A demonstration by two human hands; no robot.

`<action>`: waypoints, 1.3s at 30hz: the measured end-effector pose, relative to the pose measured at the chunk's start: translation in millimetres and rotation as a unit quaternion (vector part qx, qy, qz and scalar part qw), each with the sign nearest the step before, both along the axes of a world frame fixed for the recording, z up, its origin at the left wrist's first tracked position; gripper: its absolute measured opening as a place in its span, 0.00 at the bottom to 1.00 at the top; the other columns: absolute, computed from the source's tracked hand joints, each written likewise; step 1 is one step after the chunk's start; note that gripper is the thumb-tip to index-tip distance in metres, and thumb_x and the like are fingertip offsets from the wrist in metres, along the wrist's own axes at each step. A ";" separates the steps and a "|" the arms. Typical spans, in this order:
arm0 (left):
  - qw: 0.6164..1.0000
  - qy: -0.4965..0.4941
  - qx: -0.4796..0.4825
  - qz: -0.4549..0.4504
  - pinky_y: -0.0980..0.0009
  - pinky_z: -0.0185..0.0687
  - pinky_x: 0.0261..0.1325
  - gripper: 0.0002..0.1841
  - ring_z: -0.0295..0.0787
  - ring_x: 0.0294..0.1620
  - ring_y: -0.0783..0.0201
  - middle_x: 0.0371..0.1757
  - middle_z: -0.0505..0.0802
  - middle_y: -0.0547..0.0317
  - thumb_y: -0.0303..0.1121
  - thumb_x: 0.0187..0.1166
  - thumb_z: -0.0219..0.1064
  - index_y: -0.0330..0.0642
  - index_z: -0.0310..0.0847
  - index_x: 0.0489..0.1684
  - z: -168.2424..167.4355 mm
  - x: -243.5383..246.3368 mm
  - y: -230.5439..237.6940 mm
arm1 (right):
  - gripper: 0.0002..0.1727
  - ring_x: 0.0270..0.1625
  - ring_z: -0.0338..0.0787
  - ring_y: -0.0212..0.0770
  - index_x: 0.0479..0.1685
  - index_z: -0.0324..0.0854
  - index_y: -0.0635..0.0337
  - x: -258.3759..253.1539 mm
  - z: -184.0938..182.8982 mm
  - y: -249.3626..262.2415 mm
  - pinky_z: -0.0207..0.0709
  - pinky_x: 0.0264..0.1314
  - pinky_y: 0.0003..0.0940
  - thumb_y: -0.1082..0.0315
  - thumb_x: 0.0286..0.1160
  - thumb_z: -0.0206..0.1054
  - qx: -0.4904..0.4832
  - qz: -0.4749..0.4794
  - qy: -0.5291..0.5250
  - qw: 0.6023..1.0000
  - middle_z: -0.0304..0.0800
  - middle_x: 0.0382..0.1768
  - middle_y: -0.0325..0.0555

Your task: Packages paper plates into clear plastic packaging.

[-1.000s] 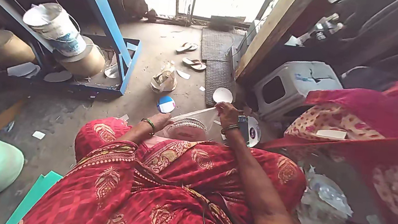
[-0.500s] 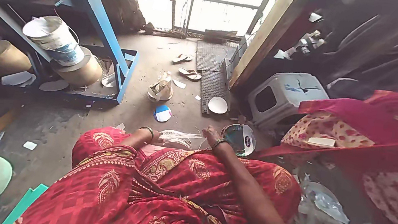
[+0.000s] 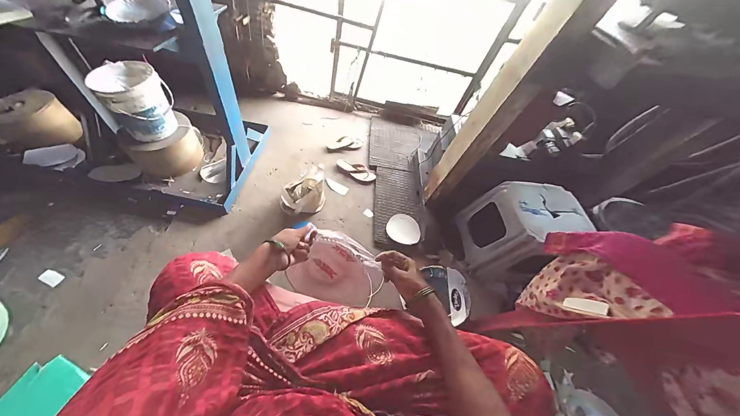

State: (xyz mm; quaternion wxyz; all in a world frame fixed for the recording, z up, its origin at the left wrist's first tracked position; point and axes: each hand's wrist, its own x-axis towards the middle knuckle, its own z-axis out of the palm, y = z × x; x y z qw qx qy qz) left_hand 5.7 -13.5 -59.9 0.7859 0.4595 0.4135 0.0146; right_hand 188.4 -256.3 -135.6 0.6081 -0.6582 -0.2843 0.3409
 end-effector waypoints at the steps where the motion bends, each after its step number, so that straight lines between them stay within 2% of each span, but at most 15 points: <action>1: 1.000 -0.006 -0.004 0.022 0.81 0.69 0.19 0.16 0.67 0.14 0.75 0.23 0.75 0.67 0.47 0.93 0.52 0.44 0.76 0.46 3.5 1.8 -1.2 | 0.14 0.28 0.81 0.27 0.52 0.85 0.66 -6.2 1.3 2.9 0.80 0.36 0.27 0.76 0.72 0.59 0.003 0.045 -0.020 0.999 0.85 0.31 0.34; 4: 0.999 -0.041 0.005 0.017 0.81 0.70 0.22 0.13 0.70 0.18 0.74 0.26 0.77 0.65 0.41 0.92 0.54 0.41 0.78 0.49 7.8 5.2 -9.5 | 0.12 0.33 0.85 0.25 0.55 0.84 0.71 -41.8 19.3 18.1 0.84 0.43 0.25 0.76 0.81 0.60 -0.036 0.168 -0.084 0.982 0.89 0.39 0.40; 6: 0.997 -0.059 0.031 -0.048 0.79 0.72 0.29 0.16 0.72 0.24 0.74 0.32 0.80 0.65 0.41 0.93 0.53 0.37 0.80 0.59 2.7 7.7 -12.9 | 0.12 0.36 0.86 0.26 0.53 0.86 0.71 -69.3 22.5 34.4 0.84 0.45 0.24 0.75 0.80 0.61 -0.024 0.203 -0.115 0.972 0.89 0.44 0.44; 7: 0.993 -0.060 0.052 -0.088 0.80 0.68 0.27 0.16 0.68 0.21 0.76 0.28 0.77 0.69 0.41 0.93 0.53 0.38 0.80 0.56 -1.6 8.3 -14.7 | 0.12 0.39 0.87 0.29 0.52 0.87 0.71 -80.5 24.1 43.2 0.84 0.48 0.26 0.74 0.80 0.62 -0.016 0.208 -0.145 0.967 0.89 0.46 0.48; 10: 0.959 -0.023 0.159 -0.234 0.79 0.64 0.25 0.18 0.64 0.18 0.76 0.22 0.72 0.71 0.43 0.93 0.53 0.39 0.82 0.44 -4.9 3.5 -15.9 | 0.11 0.49 0.92 0.42 0.47 0.92 0.69 -98.0 37.8 64.2 0.84 0.60 0.37 0.73 0.79 0.64 0.012 0.164 -0.269 0.949 0.93 0.48 0.56; 15: 0.933 -0.001 0.197 -0.300 0.77 0.66 0.24 0.21 0.66 0.18 0.74 0.23 0.74 0.65 0.45 0.94 0.51 0.35 0.80 0.42 -21.3 1.7 -6.5 | 0.12 0.42 0.94 0.40 0.46 0.91 0.71 -107.9 43.0 65.2 0.87 0.52 0.34 0.73 0.80 0.63 0.002 0.123 -0.291 0.949 0.95 0.44 0.55; 17: 0.916 -0.009 0.232 -0.326 0.77 0.69 0.26 0.22 0.68 0.18 0.74 0.23 0.75 0.64 0.46 0.94 0.50 0.36 0.79 0.40 -34.5 3.0 -3.1 | 0.12 0.45 0.95 0.42 0.47 0.92 0.69 -110.4 47.5 62.2 0.87 0.55 0.36 0.73 0.82 0.62 -0.015 0.125 -0.313 0.941 0.96 0.46 0.55; 19: 0.884 0.020 0.275 -0.377 0.69 0.69 0.34 0.24 0.67 0.25 0.67 0.30 0.76 0.55 0.42 0.97 0.45 0.28 0.79 0.50 -23.8 4.1 -10.4 | 0.11 0.47 0.96 0.50 0.44 0.92 0.69 -109.5 51.8 60.6 0.87 0.56 0.45 0.78 0.79 0.63 -0.004 0.108 -0.372 0.922 0.95 0.47 0.58; 21: 0.888 0.021 0.273 -0.369 0.74 0.67 0.28 0.25 0.66 0.22 0.71 0.28 0.76 0.59 0.43 0.97 0.43 0.30 0.80 0.50 -22.9 1.8 -20.7 | 0.09 0.48 0.96 0.56 0.38 0.93 0.69 -104.4 51.6 59.1 0.87 0.56 0.51 0.82 0.73 0.65 0.042 0.080 -0.427 0.900 0.96 0.43 0.59; 25: 0.939 0.005 0.170 -0.300 0.77 0.66 0.26 0.33 0.66 0.19 0.73 0.21 0.71 0.67 0.59 0.93 0.34 0.40 0.74 0.39 -17.4 -3.4 -25.9 | 0.07 0.43 0.96 0.50 0.38 0.93 0.67 -93.0 51.6 57.8 0.88 0.53 0.47 0.79 0.74 0.68 0.043 0.035 -0.427 0.902 0.95 0.39 0.55; 30: 0.940 -0.076 0.132 -0.305 0.81 0.62 0.24 0.30 0.64 0.16 0.79 0.16 0.70 0.75 0.59 0.93 0.31 0.51 0.69 0.27 -20.1 -5.9 -30.7 | 0.06 0.40 0.94 0.50 0.38 0.92 0.69 -90.0 57.2 56.3 0.87 0.50 0.48 0.77 0.73 0.68 0.038 -0.001 -0.407 0.912 0.94 0.38 0.57; 32: 0.910 -0.074 0.213 -0.349 0.82 0.62 0.25 0.31 0.64 0.18 0.80 0.19 0.72 0.74 0.55 0.94 0.33 0.43 0.75 0.34 -14.6 -4.8 -33.7 | 0.06 0.38 0.93 0.50 0.35 0.91 0.70 -90.8 60.8 55.9 0.87 0.48 0.46 0.79 0.73 0.68 0.049 -0.003 -0.407 0.912 0.93 0.36 0.58; 34: 0.840 -0.077 0.333 -0.421 0.80 0.64 0.29 0.27 0.66 0.22 0.79 0.25 0.76 0.68 0.48 0.95 0.42 0.33 0.82 0.44 -13.1 -2.4 -30.7 | 0.07 0.41 0.95 0.51 0.34 0.92 0.70 -90.1 61.2 56.2 0.87 0.51 0.47 0.82 0.71 0.67 0.073 0.012 -0.428 0.901 0.94 0.37 0.58; 37: 0.768 -0.064 0.386 -0.507 0.64 0.76 0.57 0.22 0.81 0.47 0.66 0.50 0.89 0.48 0.45 0.91 0.57 0.31 0.83 0.60 -3.7 -3.6 -24.4 | 0.10 0.46 0.96 0.50 0.33 0.92 0.65 -86.7 55.0 56.3 0.88 0.55 0.45 0.83 0.71 0.66 0.094 0.066 -0.486 0.866 0.96 0.38 0.53; 39: 0.738 -0.061 0.405 -0.537 0.53 0.75 0.66 0.24 0.85 0.57 0.55 0.56 0.89 0.39 0.46 0.89 0.60 0.29 0.82 0.62 -7.4 -1.3 -21.4 | 0.11 0.48 0.95 0.48 0.34 0.93 0.64 -84.8 53.2 55.3 0.87 0.57 0.43 0.83 0.74 0.64 0.096 0.092 -0.484 0.865 0.96 0.40 0.51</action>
